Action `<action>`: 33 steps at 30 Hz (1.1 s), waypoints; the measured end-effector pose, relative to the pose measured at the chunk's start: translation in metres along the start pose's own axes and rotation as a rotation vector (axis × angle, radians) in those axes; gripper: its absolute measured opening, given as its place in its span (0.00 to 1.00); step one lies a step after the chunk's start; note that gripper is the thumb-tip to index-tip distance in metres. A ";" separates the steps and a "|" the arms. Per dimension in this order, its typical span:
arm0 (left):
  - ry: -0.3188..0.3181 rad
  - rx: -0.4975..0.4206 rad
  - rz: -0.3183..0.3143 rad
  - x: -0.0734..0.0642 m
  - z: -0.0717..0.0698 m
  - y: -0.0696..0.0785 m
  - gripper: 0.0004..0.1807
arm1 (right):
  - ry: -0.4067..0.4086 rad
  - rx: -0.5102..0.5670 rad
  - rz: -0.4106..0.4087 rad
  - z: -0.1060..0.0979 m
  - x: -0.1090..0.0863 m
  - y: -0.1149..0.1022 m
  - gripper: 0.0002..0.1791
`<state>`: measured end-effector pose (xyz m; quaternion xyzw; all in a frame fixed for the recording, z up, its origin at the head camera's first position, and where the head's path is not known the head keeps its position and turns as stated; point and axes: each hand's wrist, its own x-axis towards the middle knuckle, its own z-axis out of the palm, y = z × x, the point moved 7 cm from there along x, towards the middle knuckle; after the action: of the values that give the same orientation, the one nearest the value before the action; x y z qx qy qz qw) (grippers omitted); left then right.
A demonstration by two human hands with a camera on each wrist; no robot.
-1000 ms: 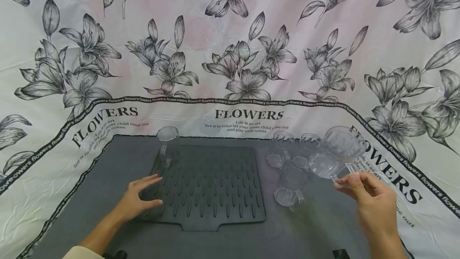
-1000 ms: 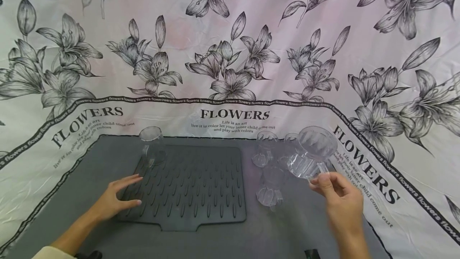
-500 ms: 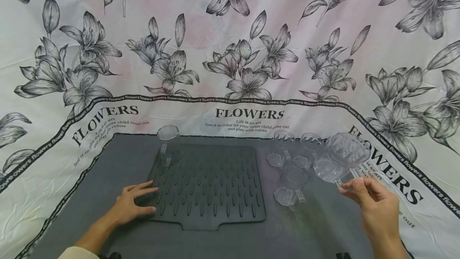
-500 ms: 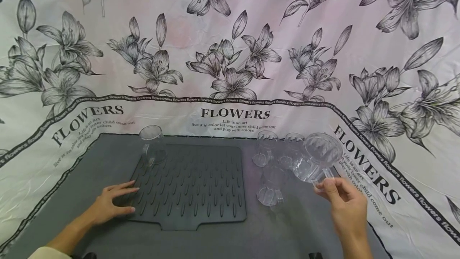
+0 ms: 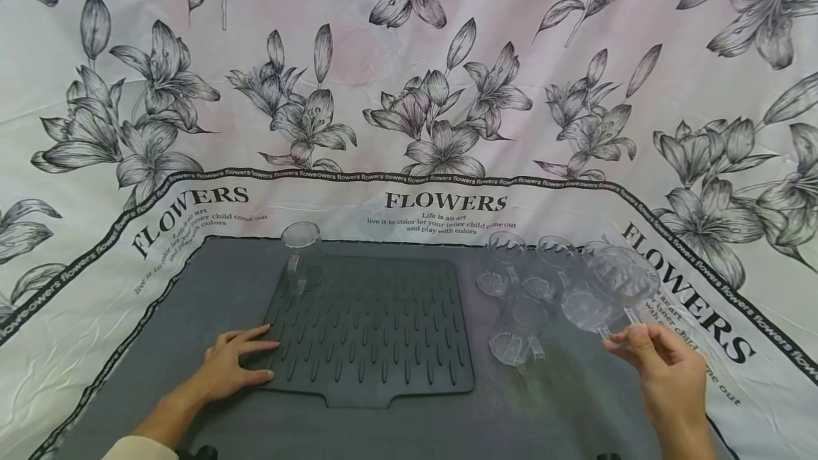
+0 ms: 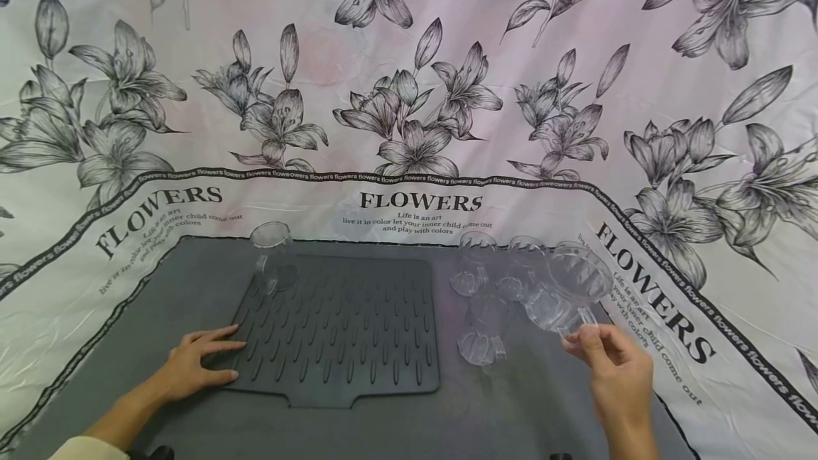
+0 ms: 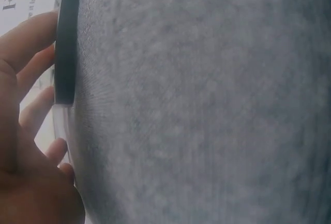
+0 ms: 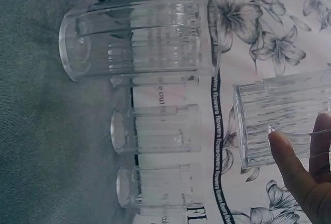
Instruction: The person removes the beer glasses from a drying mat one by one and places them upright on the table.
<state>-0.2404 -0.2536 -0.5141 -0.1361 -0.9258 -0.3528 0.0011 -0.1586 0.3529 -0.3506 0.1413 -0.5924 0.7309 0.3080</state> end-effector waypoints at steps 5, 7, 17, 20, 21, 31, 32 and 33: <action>0.003 0.021 0.046 -0.002 -0.002 0.000 0.26 | 0.044 -0.032 0.059 -0.009 -0.005 0.013 0.08; 0.005 0.030 0.063 -0.003 -0.003 0.000 0.25 | 0.060 -0.040 0.084 -0.014 -0.007 0.020 0.09; -0.020 0.023 0.070 -0.003 -0.005 -0.002 0.26 | 0.031 0.083 0.076 -0.034 -0.018 0.054 0.09; -0.023 0.031 0.075 -0.003 -0.004 -0.002 0.26 | 0.024 0.069 0.069 -0.046 -0.020 0.069 0.09; -0.024 0.031 0.076 -0.003 -0.004 -0.002 0.26 | 0.017 0.053 0.068 -0.051 -0.021 0.074 0.09; -0.028 0.047 0.069 -0.002 -0.001 0.000 0.26 | 0.038 -0.005 0.179 -0.062 -0.032 0.098 0.10; -0.027 0.047 0.068 -0.002 -0.001 -0.001 0.26 | 0.042 -0.009 0.193 -0.058 -0.034 0.095 0.10; -0.027 0.048 0.066 -0.002 -0.001 -0.001 0.26 | 0.056 0.005 0.209 -0.055 -0.035 0.094 0.09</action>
<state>-0.2391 -0.2552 -0.5140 -0.1715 -0.9289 -0.3282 0.0035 -0.1810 0.3852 -0.4585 0.0591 -0.5933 0.7641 0.2464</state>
